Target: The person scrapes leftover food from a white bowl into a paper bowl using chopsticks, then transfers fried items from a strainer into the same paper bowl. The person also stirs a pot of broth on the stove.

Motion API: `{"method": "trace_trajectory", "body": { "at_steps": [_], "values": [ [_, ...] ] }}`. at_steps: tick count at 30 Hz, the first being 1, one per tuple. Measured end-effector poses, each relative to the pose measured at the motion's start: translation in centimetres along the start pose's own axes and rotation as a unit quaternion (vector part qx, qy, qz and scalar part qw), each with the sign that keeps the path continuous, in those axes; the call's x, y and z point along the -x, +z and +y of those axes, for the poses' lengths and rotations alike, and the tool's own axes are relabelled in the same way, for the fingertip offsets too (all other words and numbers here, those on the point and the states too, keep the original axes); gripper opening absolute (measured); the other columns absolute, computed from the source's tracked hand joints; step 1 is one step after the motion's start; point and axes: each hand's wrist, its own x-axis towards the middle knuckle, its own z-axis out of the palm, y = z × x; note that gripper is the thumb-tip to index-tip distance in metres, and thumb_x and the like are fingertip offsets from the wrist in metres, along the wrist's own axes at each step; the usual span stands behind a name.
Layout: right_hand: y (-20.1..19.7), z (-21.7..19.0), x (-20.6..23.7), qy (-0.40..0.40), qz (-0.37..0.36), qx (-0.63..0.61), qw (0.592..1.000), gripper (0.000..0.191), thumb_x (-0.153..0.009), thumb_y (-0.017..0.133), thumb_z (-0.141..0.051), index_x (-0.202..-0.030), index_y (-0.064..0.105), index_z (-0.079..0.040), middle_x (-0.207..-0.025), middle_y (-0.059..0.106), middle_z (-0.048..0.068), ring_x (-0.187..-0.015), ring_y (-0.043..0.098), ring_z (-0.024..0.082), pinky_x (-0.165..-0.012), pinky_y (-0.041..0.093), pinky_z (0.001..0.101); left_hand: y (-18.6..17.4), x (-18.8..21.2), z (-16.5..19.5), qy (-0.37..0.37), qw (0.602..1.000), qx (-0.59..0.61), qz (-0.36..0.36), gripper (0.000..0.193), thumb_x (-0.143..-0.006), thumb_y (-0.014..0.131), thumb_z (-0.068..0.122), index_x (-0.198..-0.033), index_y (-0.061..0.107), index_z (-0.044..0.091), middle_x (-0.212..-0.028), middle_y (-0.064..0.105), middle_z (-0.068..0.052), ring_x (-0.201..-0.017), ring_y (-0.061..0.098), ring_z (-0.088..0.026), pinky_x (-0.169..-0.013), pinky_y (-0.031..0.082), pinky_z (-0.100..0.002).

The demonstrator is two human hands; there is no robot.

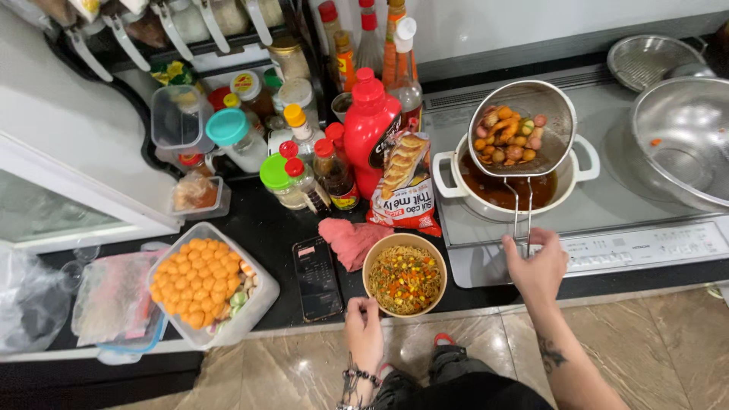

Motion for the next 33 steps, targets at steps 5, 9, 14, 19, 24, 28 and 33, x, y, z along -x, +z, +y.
{"method": "trace_trajectory", "body": {
  "at_steps": [5,9,14,19,24,28,33],
  "values": [
    [2.4,0.7,-0.4,0.145,-0.051,-0.139,0.978,0.030,-0.098,0.074,-0.029,-0.095,0.061,-0.002,-0.073,0.065,0.002,-0.067,0.063,0.017,-0.067,0.051,0.0329,-2.3,0.9,-0.4,-0.101,0.989,0.085,-0.059,0.030,-0.098,0.063,0.029,-0.100,0.052,0.002,-0.084,0.061,-0.007,-0.065,0.068,-0.015,-0.061,0.056,-0.029],
    [2.5,-0.3,0.0,0.110,-0.011,-0.126,0.986,0.031,-0.104,0.070,-0.025,-0.093,0.052,-0.002,-0.068,0.060,0.007,-0.059,0.056,0.018,-0.059,0.046,0.0338,-5.6,2.3,1.1,-0.073,0.994,0.020,-0.080,0.027,-0.093,0.067,0.023,-0.101,0.050,0.003,-0.089,0.058,-0.007,-0.063,0.070,-0.016,-0.056,0.056,-0.029],
    [0.6,-3.0,-1.2,0.071,-0.008,-0.074,0.995,0.031,-0.103,0.070,-0.024,-0.092,0.050,-0.002,-0.063,0.056,0.009,-0.054,0.053,0.021,-0.056,0.043,0.0364,-7.8,2.8,5.6,-0.081,0.991,-0.019,-0.106,0.027,-0.091,0.069,0.019,-0.102,0.050,0.003,-0.089,0.057,-0.009,-0.060,0.070,-0.017,-0.054,0.056,-0.029],
    [-3.6,-5.3,-0.7,0.085,0.003,-0.064,0.994,0.033,-0.101,0.071,-0.025,-0.088,0.050,-0.003,-0.062,0.056,0.010,-0.053,0.053,0.022,-0.056,0.044,0.0352,-6.8,4.7,10.6,-0.069,0.981,-0.020,-0.183,0.025,-0.092,0.069,0.020,-0.107,0.055,0.007,-0.087,0.064,-0.006,-0.067,0.067,-0.012,-0.058,0.056,-0.026],
    [-7.3,-7.0,-1.8,0.106,-0.014,-0.034,0.994,0.038,-0.100,0.072,-0.031,-0.085,0.052,-0.002,-0.064,0.058,0.014,-0.057,0.056,0.026,-0.057,0.045,0.0393,-2.7,7.1,15.0,-0.031,0.892,0.150,-0.424,0.024,-0.099,0.064,0.020,-0.115,0.056,0.004,-0.094,0.063,-0.005,-0.084,0.062,-0.012,-0.075,0.054,-0.027],
    [-10.4,-7.7,-2.3,0.129,-0.072,0.006,0.989,0.041,-0.094,0.073,-0.034,-0.079,0.056,0.001,-0.064,0.061,0.017,-0.059,0.061,0.029,-0.058,0.048,0.0420,0.9,7.8,17.0,0.032,0.872,0.061,-0.484,0.030,-0.101,0.061,0.024,-0.122,0.055,0.003,-0.109,0.062,-0.003,-0.102,0.061,-0.010,-0.092,0.052,-0.027],
    [-11.5,-8.5,-2.3,0.131,-0.094,0.026,0.987,0.043,-0.093,0.074,-0.035,-0.079,0.058,0.002,-0.063,0.060,0.018,-0.057,0.060,0.030,-0.058,0.048,0.0429,3.3,8.2,16.7,0.029,0.861,0.107,-0.497,0.038,-0.102,0.060,0.027,-0.128,0.053,0.001,-0.114,0.062,-0.009,-0.106,0.061,-0.015,-0.094,0.051,-0.029]
  ]
}}
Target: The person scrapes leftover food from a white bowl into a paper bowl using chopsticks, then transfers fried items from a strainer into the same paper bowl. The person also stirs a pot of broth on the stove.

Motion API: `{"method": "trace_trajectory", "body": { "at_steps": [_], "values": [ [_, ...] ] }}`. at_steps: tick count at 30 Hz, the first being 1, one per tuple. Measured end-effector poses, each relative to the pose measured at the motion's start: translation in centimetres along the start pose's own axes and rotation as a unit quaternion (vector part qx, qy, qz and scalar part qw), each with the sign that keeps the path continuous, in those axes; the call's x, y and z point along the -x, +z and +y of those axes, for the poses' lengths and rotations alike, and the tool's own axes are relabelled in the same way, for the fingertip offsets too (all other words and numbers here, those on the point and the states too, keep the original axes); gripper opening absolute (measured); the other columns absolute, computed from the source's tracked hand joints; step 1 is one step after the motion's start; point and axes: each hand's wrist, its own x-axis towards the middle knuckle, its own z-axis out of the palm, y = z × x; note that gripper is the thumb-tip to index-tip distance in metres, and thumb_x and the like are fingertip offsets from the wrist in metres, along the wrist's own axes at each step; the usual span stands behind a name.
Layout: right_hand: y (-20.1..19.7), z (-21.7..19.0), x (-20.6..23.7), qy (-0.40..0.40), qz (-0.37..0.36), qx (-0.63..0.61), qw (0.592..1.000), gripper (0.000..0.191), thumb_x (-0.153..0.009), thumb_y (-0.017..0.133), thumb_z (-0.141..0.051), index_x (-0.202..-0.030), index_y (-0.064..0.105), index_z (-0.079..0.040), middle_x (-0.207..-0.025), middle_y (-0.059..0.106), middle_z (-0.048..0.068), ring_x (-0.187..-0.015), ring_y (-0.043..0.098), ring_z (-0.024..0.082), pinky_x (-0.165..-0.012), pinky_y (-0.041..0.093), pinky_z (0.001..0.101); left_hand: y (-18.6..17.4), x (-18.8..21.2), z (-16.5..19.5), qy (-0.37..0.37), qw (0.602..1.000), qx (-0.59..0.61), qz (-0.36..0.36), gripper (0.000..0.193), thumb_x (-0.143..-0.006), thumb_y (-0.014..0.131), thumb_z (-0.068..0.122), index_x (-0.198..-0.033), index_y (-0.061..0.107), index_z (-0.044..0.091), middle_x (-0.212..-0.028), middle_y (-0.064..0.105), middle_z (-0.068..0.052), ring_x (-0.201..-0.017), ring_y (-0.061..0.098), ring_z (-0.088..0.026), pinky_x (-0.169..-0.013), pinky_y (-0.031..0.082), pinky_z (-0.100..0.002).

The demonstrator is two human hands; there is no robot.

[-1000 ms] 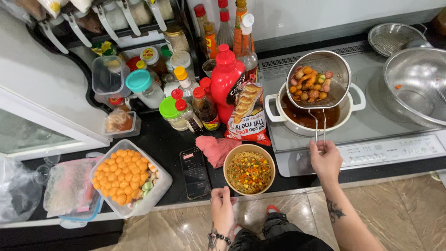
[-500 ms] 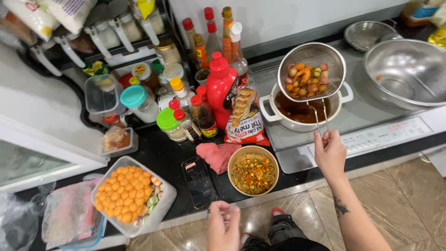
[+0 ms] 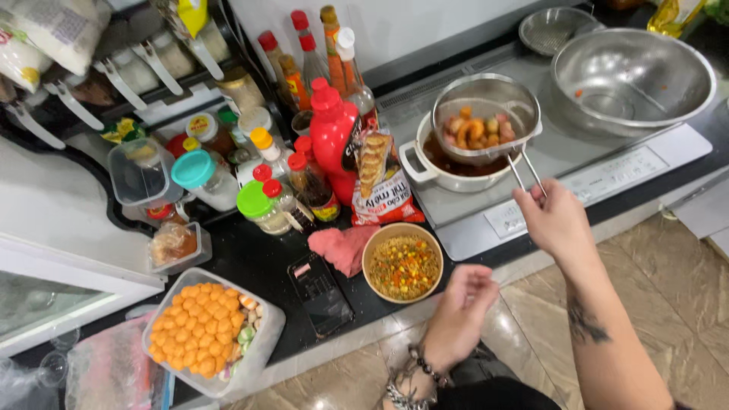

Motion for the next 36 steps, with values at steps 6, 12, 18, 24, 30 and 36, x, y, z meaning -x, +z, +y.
{"method": "trace_trajectory", "body": {
  "at_steps": [6,12,18,24,30,36],
  "values": [
    [0.2,-1.1,0.3,-0.019,0.007,-0.021,1.000,0.044,-0.096,0.073,-0.034,-0.079,0.057,0.003,-0.061,0.058,0.019,-0.055,0.058,0.030,-0.056,0.046,0.0431,1.0,-2.8,-1.6,-0.030,0.988,0.152,-0.006,0.041,-0.104,0.057,0.029,-0.134,0.051,0.001,-0.119,0.062,-0.008,-0.110,0.064,-0.017,-0.098,0.052,-0.030],
    [1.4,-0.9,-0.4,-0.020,-0.013,-0.057,0.998,0.042,-0.097,0.071,-0.034,-0.083,0.056,0.002,-0.062,0.059,0.018,-0.056,0.057,0.028,-0.054,0.044,0.0441,2.1,-8.4,-1.9,0.003,0.975,0.209,0.069,0.042,-0.106,0.054,0.029,-0.137,0.053,0.001,-0.122,0.062,-0.006,-0.114,0.060,-0.015,-0.102,0.048,-0.030],
    [4.5,0.8,1.6,-0.067,-0.025,-0.162,0.984,0.035,-0.107,0.054,-0.030,-0.095,0.058,0.002,-0.078,0.064,0.020,-0.066,0.059,0.023,-0.062,0.048,0.0389,4.7,-14.0,-1.9,0.015,0.963,0.236,0.127,0.036,-0.105,0.054,0.028,-0.129,0.059,0.002,-0.122,0.066,-0.004,-0.112,0.061,-0.009,-0.098,0.048,-0.023],
    [6.1,1.9,1.6,0.042,-0.085,-0.320,0.943,0.044,-0.112,0.036,-0.032,-0.111,0.064,0.001,-0.085,0.067,0.014,-0.077,0.061,0.020,-0.064,0.049,0.0387,4.3,-17.3,-2.2,0.004,0.963,0.232,0.141,0.032,-0.106,0.059,0.028,-0.108,0.070,-0.002,-0.095,0.069,-0.002,-0.086,0.062,-0.009,-0.076,0.050,-0.024],
    [6.9,3.0,1.4,-0.078,-0.090,-0.402,0.908,0.045,-0.111,0.031,-0.028,-0.128,0.057,0.004,-0.119,0.069,0.017,-0.113,0.063,0.021,-0.098,0.046,0.0328,4.6,-18.7,-2.2,0.000,0.954,0.197,0.225,0.038,-0.105,0.058,0.035,-0.082,0.061,0.005,-0.080,0.068,-0.004,-0.073,0.059,-0.010,-0.066,0.049,-0.025],
    [6.3,3.7,1.8,-0.109,-0.113,-0.370,0.915,0.044,-0.108,0.032,-0.026,-0.124,0.063,0.001,-0.106,0.076,0.017,-0.101,0.075,0.024,-0.089,0.054,0.0326,4.4,-18.5,-2.6,0.069,0.952,0.100,0.279,0.044,-0.104,0.053,0.035,-0.071,0.051,0.005,-0.075,0.067,-0.009,-0.070,0.064,-0.014,-0.062,0.051,-0.027]
  ]
}}
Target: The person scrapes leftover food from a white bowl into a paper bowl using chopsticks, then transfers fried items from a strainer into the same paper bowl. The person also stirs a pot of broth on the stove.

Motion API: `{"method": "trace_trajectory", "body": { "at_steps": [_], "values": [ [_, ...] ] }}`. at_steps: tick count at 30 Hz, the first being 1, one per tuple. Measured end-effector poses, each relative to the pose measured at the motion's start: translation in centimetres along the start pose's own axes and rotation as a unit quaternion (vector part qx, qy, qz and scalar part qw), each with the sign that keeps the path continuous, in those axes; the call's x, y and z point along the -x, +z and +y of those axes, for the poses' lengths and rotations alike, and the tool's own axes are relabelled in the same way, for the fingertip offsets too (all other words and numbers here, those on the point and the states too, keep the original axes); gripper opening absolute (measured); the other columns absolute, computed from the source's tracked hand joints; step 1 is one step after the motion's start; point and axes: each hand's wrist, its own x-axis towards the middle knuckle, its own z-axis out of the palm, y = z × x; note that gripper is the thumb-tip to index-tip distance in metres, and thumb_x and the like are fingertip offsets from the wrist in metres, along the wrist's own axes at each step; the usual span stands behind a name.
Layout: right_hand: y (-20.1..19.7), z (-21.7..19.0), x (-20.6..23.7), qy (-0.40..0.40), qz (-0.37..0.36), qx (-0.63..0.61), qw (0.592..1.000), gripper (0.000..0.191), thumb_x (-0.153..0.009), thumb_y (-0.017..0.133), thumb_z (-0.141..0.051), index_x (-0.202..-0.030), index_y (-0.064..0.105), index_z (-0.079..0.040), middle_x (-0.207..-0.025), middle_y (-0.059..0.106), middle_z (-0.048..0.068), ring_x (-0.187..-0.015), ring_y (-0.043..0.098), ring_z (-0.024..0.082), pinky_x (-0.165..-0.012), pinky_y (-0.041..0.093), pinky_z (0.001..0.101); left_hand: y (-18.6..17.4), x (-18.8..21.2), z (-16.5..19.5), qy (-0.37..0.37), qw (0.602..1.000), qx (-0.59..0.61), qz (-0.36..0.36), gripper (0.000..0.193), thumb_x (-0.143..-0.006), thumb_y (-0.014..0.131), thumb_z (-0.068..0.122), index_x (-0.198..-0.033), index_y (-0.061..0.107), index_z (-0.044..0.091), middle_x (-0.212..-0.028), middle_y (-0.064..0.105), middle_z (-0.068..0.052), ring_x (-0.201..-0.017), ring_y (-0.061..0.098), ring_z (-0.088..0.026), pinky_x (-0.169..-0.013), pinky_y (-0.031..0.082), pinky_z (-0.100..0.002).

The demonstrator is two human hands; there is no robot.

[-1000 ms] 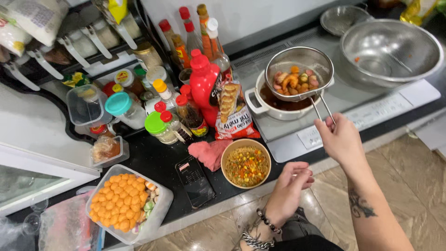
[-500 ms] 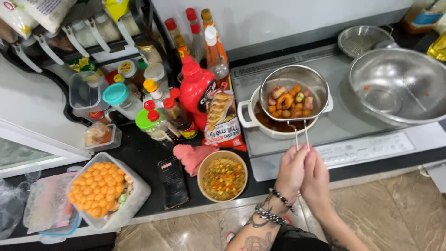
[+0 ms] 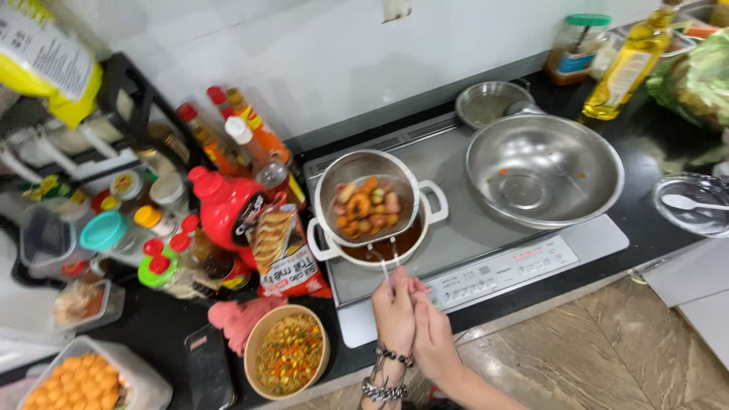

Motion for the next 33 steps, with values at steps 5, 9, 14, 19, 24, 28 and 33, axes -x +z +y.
{"method": "trace_trajectory", "body": {
  "at_steps": [5,9,14,19,24,28,33],
  "values": [
    [1.3,-0.9,1.3,0.007,0.015,-0.022,1.000,0.036,-0.108,0.037,-0.022,-0.110,0.065,0.001,-0.089,0.075,0.017,-0.081,0.076,0.027,-0.075,0.057,0.0349,-1.0,1.3,1.3,-0.015,1.000,0.000,0.014,0.041,-0.103,0.059,0.032,-0.078,0.060,0.000,-0.080,0.073,-0.011,-0.073,0.064,-0.014,-0.066,0.052,-0.027],
    [1.9,-1.1,0.7,0.032,0.036,-0.019,0.999,0.030,-0.103,0.042,-0.017,-0.113,0.063,0.002,-0.083,0.074,0.018,-0.073,0.076,0.028,-0.065,0.055,0.0353,-1.7,3.9,3.6,-0.120,0.992,0.046,0.007,0.024,-0.094,0.063,0.023,-0.104,0.068,0.002,-0.102,0.078,-0.006,-0.092,0.068,-0.011,-0.081,0.054,-0.025],
    [1.3,-1.7,0.7,0.055,0.071,0.006,0.996,0.029,-0.105,0.046,-0.019,-0.107,0.065,0.002,-0.074,0.069,0.019,-0.062,0.070,0.030,-0.059,0.053,0.0360,-1.2,5.4,4.6,-0.184,0.981,0.065,0.003,0.036,-0.100,0.057,0.030,-0.113,0.070,-0.001,-0.105,0.073,-0.007,-0.094,0.065,-0.013,-0.082,0.053,-0.027],
    [1.3,-1.9,0.7,0.066,0.132,-0.024,0.989,0.035,-0.104,0.045,-0.022,-0.106,0.070,0.003,-0.073,0.072,0.018,-0.063,0.071,0.029,-0.060,0.054,0.0354,0.2,4.8,2.9,-0.124,0.988,0.095,-0.002,0.030,-0.101,0.056,0.028,-0.102,0.065,-0.001,-0.101,0.073,-0.008,-0.092,0.066,-0.013,-0.081,0.055,-0.027],
    [1.2,-1.7,0.6,0.033,0.129,0.009,0.991,0.040,-0.105,0.045,-0.024,-0.095,0.072,0.003,-0.076,0.074,0.020,-0.067,0.075,0.031,-0.062,0.054,0.0375,-0.2,3.6,1.9,-0.107,0.989,0.106,-0.010,0.039,-0.108,0.049,0.033,-0.088,0.059,0.001,-0.090,0.068,-0.010,-0.076,0.059,-0.015,-0.068,0.051,-0.030],
    [1.0,-3.1,1.7,0.131,0.094,0.069,0.984,0.040,-0.103,0.048,-0.027,-0.088,0.073,0.000,-0.068,0.068,0.021,-0.066,0.072,0.036,-0.062,0.052,0.0430,-1.0,3.6,1.7,-0.069,0.997,0.024,0.015,0.045,-0.105,0.043,0.036,-0.075,0.051,0.003,-0.083,0.075,-0.011,-0.072,0.062,-0.015,-0.067,0.052,-0.029],
    [-0.5,-5.5,4.5,-0.009,0.017,0.100,0.995,0.032,-0.103,0.050,-0.019,-0.083,0.068,-0.002,-0.070,0.068,0.012,-0.073,0.066,0.031,-0.067,0.051,0.0418,-3.6,3.8,2.0,0.013,0.999,-0.029,0.035,0.050,-0.108,0.051,0.034,-0.069,0.048,0.003,-0.065,0.059,-0.007,-0.064,0.060,-0.014,-0.063,0.054,-0.030]
  ]
}}
